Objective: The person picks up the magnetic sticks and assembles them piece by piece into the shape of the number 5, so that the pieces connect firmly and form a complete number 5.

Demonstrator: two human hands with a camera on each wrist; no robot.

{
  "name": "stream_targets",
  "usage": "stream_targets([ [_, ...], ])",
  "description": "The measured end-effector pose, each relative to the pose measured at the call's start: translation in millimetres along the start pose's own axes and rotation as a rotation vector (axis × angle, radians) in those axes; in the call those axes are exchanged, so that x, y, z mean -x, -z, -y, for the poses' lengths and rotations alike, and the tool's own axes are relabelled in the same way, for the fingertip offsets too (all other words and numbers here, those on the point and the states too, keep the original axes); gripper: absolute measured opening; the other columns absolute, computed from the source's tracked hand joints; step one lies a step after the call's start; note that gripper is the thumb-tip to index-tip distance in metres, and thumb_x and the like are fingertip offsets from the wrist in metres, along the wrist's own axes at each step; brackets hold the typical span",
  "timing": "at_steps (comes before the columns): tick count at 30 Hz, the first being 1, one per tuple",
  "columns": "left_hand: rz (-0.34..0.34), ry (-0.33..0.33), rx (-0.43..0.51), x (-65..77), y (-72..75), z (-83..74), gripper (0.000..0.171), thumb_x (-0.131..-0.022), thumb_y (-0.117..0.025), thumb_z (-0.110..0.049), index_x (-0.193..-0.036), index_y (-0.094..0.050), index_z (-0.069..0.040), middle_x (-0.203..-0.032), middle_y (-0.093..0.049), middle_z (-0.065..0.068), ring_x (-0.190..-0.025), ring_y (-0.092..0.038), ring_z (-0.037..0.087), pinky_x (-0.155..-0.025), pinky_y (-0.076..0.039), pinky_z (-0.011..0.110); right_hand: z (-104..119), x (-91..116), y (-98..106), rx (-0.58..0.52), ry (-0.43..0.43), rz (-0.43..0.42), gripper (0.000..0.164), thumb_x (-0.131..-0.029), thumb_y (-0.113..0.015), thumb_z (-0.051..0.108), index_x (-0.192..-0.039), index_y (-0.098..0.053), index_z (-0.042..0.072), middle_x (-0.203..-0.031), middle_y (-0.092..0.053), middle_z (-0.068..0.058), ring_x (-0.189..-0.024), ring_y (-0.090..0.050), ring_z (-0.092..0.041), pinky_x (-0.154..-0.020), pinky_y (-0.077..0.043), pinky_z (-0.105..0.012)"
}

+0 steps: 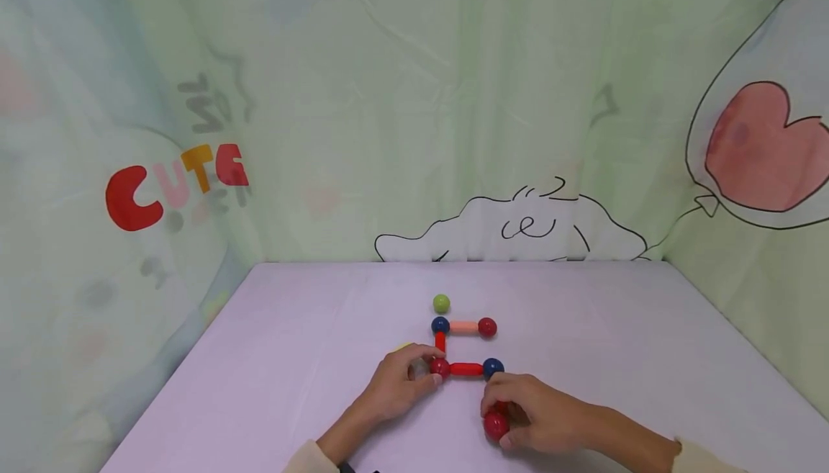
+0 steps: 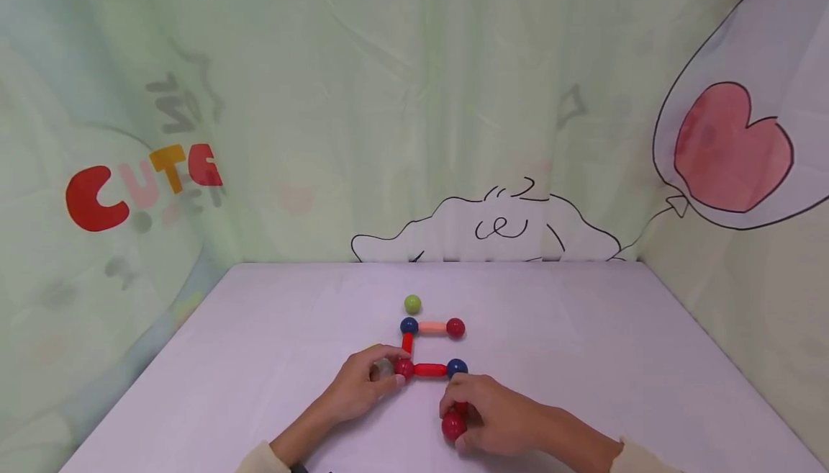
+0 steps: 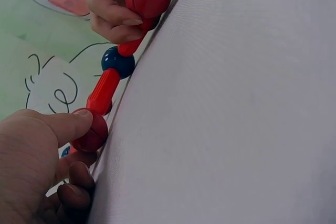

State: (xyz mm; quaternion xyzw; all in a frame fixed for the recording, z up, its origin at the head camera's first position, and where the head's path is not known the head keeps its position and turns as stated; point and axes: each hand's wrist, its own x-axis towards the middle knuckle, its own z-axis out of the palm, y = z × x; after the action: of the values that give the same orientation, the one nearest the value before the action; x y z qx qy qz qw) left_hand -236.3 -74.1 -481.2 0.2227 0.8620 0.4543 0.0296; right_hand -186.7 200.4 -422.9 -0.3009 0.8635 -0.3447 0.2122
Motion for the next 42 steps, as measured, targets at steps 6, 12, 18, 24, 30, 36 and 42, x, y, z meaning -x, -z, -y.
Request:
stream_targets([
  [6, -0.01, -0.01, -0.004, 0.1, -0.7, -2.4, 0.031, -0.092, -0.075, -0.023, -0.121, -0.07, -0.032, -0.107, -0.064, -0.015, -0.081, -0.053, 0.009, -0.069, -0.046, 0.025, -3.9, 1.0, -1.2, -0.032, 0.047, -0.013, 0.03, -0.082, -0.083, 0.015, -0.104, -0.067, 0.027, -0.106, -0.057, 0.01, -0.097, -0.054, -0.012, -0.073, -0.054, -0.024],
  [12, -0.006, 0.005, -0.002, -0.7, -1.3, -3.6, 0.031, -0.092, -0.075, -0.024, -0.121, -0.07, -0.032, -0.107, -0.063, -0.016, -0.083, -0.054, 0.01, -0.07, -0.047, 0.025, -5.5, 1.7, -0.7, -0.044, 0.058, -0.027, 0.027, -0.082, -0.082, 0.015, -0.103, -0.068, 0.026, -0.106, -0.058, 0.009, -0.094, -0.055, -0.012, -0.072, -0.054, -0.025],
  [18, -0.005, 0.004, 0.005, -2.9, -0.4, -3.5, 0.032, -0.091, -0.075, -0.022, -0.123, -0.07, -0.03, -0.108, -0.064, -0.015, -0.086, -0.054, 0.011, -0.07, -0.047, 0.025, -6.9, 5.0, 3.0, -0.071, 0.064, -0.048, 0.032, -0.082, -0.081, 0.014, -0.108, -0.066, 0.024, -0.106, -0.061, 0.006, -0.092, -0.058, -0.014, -0.072, -0.054, -0.026],
  [24, 0.01, 0.065, 0.093, -1.0, 2.7, -7.4, 0.035, -0.092, -0.073, -0.018, -0.124, -0.068, -0.03, -0.107, -0.067, -0.009, -0.064, -0.053, 0.012, -0.055, -0.045, 0.024, -5.1, 6.5, 5.5, -0.049, 0.072, -0.135, 0.04, -0.084, -0.081, 0.021, -0.12, -0.063, 0.02, -0.106, -0.061, 0.002, -0.088, -0.058, -0.016, -0.069, -0.055, -0.027],
  [30, 0.005, 0.082, 0.129, -0.3, 13.9, -14.7, 0.037, -0.093, -0.072, -0.016, -0.128, -0.064, -0.023, -0.115, -0.066, -0.001, -0.057, -0.056, 0.016, -0.053, -0.047, 0.026, -6.4, 2.0, 8.2, 0.054, 0.046, -0.3, 0.044, -0.084, -0.083, 0.028, -0.122, -0.064, 0.018, -0.114, -0.06, 0.002, -0.092, -0.054, -0.02, -0.066, -0.053, -0.027],
  [36, -0.076, 0.034, 0.005, -2.6, 36.2, -19.8, 0.04, -0.092, -0.073, -0.014, -0.131, -0.063, -0.016, -0.119, -0.065, 0.008, -0.065, -0.052, 0.014, -0.057, -0.046, 0.025, -8.9, -1.3, 10.8, 0.038, -0.052, -0.406, 0.056, -0.078, -0.087, 0.027, -0.127, -0.062, 0.017, -0.12, -0.06, -0.002, -0.101, -0.054, -0.024, -0.066, -0.054, -0.025],
  [42, -0.112, 0.022, -0.138, -9.6, 54.8, -14.7, 0.039, -0.091, -0.074, -0.014, -0.129, -0.064, -0.015, -0.117, -0.066, 0.01, -0.074, -0.051, 0.016, -0.061, -0.046, 0.026, -16.4, -5.8, 10.1, -0.033, -0.067, -0.413, 0.069, -0.077, -0.088, 0.025, -0.138, -0.056, 0.016, -0.137, -0.054, -0.008, -0.119, -0.051, -0.031, -0.077, -0.055, -0.027],
])
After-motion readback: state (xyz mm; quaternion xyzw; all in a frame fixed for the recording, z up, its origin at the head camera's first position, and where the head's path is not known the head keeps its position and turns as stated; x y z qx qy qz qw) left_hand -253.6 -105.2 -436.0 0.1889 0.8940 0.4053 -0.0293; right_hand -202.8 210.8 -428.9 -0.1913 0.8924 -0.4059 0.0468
